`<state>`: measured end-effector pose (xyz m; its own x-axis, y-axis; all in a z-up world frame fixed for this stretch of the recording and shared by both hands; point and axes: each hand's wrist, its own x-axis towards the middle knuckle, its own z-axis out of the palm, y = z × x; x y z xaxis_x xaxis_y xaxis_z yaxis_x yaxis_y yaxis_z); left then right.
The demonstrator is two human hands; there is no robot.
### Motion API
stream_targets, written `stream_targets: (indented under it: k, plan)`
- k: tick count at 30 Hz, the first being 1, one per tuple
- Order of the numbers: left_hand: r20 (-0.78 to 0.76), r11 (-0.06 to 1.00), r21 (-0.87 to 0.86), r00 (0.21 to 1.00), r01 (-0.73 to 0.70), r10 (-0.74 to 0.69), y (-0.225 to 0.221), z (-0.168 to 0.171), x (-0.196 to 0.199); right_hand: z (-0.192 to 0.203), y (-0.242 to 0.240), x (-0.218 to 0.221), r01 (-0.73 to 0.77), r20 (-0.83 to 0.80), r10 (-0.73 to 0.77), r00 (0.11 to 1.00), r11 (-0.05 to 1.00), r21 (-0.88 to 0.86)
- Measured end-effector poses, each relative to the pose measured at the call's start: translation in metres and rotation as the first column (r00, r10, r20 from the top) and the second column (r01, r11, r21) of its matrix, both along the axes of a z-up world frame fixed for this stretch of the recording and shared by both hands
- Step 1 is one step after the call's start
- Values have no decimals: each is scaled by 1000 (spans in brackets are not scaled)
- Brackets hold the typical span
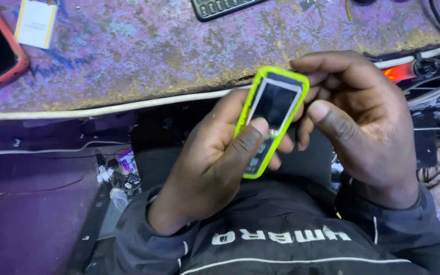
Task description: Disassembling a mobile phone by removing the keypad and unscrewing the internal components.
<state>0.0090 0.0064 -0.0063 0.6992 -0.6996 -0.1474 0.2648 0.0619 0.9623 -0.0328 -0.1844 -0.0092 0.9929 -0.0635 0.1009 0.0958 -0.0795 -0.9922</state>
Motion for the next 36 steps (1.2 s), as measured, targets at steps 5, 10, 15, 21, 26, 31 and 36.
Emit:
stream_targets:
  k: [5, 10, 15, 21, 26, 31, 36]
  plan:
    - [56, 949, -100, 950, -299, 306, -2, -10, -8, -11, 13, -14, -68, -62, 76, 995, 989, 128]
    - [-21, 928, -253, 961, -272, 276, -10, -9, -14, -14, 23, -8, -64, -42, 72, 997, 985, 163]
    - [-79, 904, -318, 958, -288, 277, -11, -11, -18, -15, 30, -3, -28, -34, 34, 999, 989, 148]
    - [81, 940, -219, 955, -261, 284, -12, -21, -20, -17, 33, 1, -1, -34, 8, 999, 977, 214]
    - [52, 928, -294, 965, -230, 256, -13, -20, -19, -17, 30, 0, -17, -37, 26, 999, 971, 238]
    - [26, 920, -325, 970, -220, 241, -14, -20, -18, -17, 27, -1, -8, -33, 16, 999, 974, 226]
    - [-7, 920, -301, 965, -251, 261, -15, -15, -19, -14, 28, 0, -3, -37, 12, 999, 974, 226]
